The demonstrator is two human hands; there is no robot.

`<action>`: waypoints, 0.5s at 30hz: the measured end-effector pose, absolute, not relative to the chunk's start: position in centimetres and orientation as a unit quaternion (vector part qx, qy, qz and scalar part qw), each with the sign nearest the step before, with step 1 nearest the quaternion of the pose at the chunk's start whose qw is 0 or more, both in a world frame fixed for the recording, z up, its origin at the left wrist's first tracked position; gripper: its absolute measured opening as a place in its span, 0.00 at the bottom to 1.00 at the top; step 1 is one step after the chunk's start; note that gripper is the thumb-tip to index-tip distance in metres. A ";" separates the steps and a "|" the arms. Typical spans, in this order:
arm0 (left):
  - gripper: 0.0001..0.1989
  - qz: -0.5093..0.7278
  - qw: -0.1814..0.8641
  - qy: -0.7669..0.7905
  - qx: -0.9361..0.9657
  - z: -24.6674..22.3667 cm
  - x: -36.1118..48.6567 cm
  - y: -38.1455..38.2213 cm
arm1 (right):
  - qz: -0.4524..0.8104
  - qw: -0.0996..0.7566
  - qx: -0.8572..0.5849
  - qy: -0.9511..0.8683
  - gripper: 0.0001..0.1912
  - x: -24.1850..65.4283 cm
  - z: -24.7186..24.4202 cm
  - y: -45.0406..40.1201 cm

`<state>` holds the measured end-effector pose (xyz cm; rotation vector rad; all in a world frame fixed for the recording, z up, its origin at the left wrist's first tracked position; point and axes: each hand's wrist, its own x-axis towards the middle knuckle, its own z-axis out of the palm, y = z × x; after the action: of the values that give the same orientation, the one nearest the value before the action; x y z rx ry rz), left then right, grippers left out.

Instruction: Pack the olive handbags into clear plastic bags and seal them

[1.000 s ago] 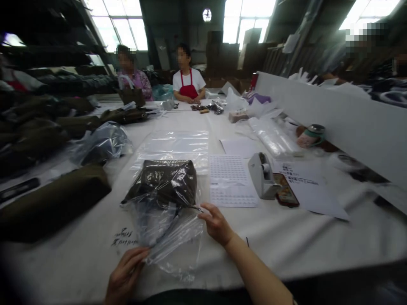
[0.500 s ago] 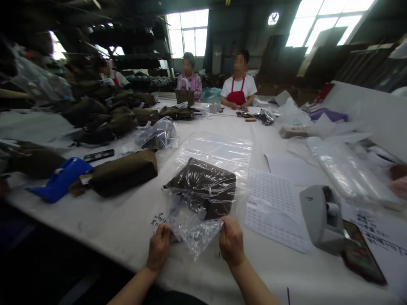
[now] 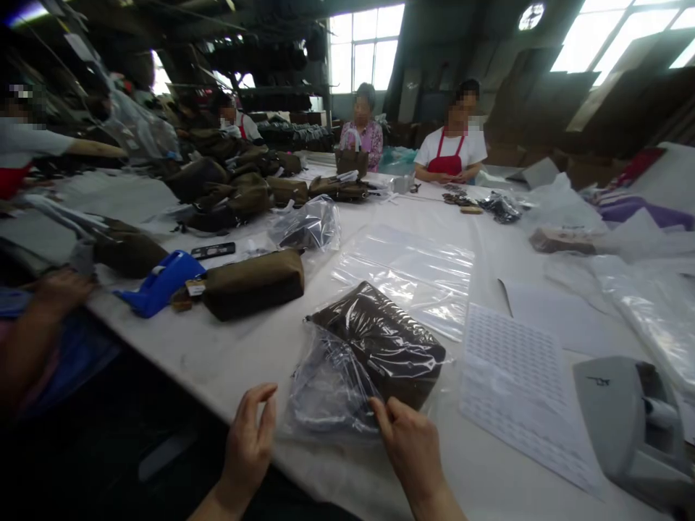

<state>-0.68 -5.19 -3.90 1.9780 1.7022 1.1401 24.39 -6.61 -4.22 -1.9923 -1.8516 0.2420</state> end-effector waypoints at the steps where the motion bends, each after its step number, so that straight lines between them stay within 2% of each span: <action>1: 0.14 0.404 0.109 0.522 0.743 -3.5 0.5 -4.9 | 0.083 0.196 -0.714 -0.666 0.27 24.3 -4.2 -6.6; 4: 0.22 0.301 0.088 0.388 0.867 -4.1 4.4 -2.9 | 0.075 0.183 -0.719 -0.666 0.26 24.6 -4.0 -6.8; 7: 0.30 0.241 0.081 0.424 0.869 -7.3 6.9 -0.6 | 0.009 0.236 -0.682 -0.692 0.19 25.0 -3.5 -7.1; 9: 0.32 0.227 0.089 0.436 0.866 -9.3 7.1 0.2 | -0.063 0.265 -0.605 -0.748 0.13 24.9 -3.0 -6.7; 11: 0.31 0.227 0.092 0.436 0.866 -10.5 6.7 0.4 | -0.097 0.253 -0.543 -0.795 0.18 24.4 -2.6 -5.8; 15: 0.29 0.232 0.072 0.449 0.860 -10.7 6.3 0.3 | -0.052 0.239 -0.557 -0.794 0.25 24.7 -2.0 -4.5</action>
<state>6.33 0.29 -10.68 2.5837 1.3501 0.6975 24.66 -4.46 -2.04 -1.5246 -2.1739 -0.1427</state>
